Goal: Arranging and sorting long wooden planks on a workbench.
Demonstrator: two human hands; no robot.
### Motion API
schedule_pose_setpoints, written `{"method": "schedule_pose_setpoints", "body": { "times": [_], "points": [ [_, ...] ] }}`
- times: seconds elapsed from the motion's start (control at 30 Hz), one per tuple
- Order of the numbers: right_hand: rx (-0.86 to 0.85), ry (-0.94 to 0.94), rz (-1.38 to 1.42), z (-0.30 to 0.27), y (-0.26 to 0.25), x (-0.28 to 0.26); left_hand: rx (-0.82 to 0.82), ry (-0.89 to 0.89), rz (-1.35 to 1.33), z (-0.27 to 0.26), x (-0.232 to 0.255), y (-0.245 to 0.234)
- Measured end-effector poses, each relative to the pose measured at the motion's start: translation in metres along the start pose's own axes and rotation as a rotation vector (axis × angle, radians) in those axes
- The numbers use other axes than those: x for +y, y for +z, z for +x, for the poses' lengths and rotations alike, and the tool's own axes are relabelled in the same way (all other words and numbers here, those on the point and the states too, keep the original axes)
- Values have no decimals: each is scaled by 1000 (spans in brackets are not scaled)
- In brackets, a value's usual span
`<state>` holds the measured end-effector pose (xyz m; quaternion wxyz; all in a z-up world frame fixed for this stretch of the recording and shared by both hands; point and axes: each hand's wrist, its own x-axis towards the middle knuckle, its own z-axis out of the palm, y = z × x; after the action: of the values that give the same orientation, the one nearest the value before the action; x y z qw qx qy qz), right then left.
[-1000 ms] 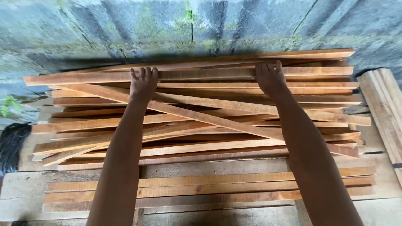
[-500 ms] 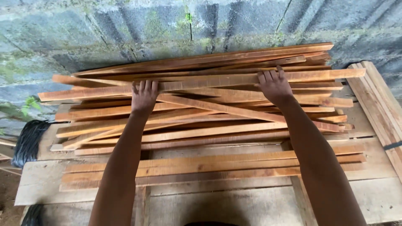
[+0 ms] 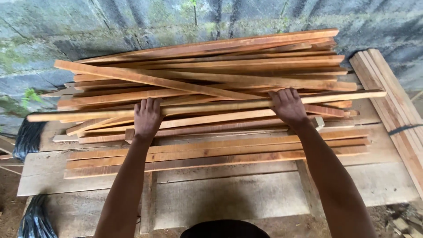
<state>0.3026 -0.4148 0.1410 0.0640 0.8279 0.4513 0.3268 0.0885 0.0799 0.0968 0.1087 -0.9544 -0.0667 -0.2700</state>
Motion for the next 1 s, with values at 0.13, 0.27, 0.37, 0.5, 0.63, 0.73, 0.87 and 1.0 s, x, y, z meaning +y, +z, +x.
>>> {"method": "schedule_pose_setpoints", "body": {
  "times": [0.13, 0.27, 0.37, 0.5, 0.63, 0.73, 0.87, 1.0],
  "points": [
    [-62, -21, 34, -26, 8, -3, 2, 69, 30, -12, 9, -15],
    [-63, -11, 150, -36, -6, -14, -42, 84, 32, -24, 24, -47],
    [-39, -38, 195, -51, -2, -20, -155, 59, 30, -30, 28, -51],
    [-271, 86, 252, -76, -2, -32, -383, 2, -52, -57, 23, -20],
    [-203, 27, 198, -93, -2, -42, -458, 21, -102, -71, 30, -40],
    [-255, 51, 230, -104, -15, -52, -548, 75, -76, -76, 40, -68],
    [-208, 120, 318, -111, -35, -67, -447, 115, -147, -105, 37, -49],
    [-305, 130, 287, -130, -29, -77, -451, 119, -145, -128, 39, -34]
  ]
}}
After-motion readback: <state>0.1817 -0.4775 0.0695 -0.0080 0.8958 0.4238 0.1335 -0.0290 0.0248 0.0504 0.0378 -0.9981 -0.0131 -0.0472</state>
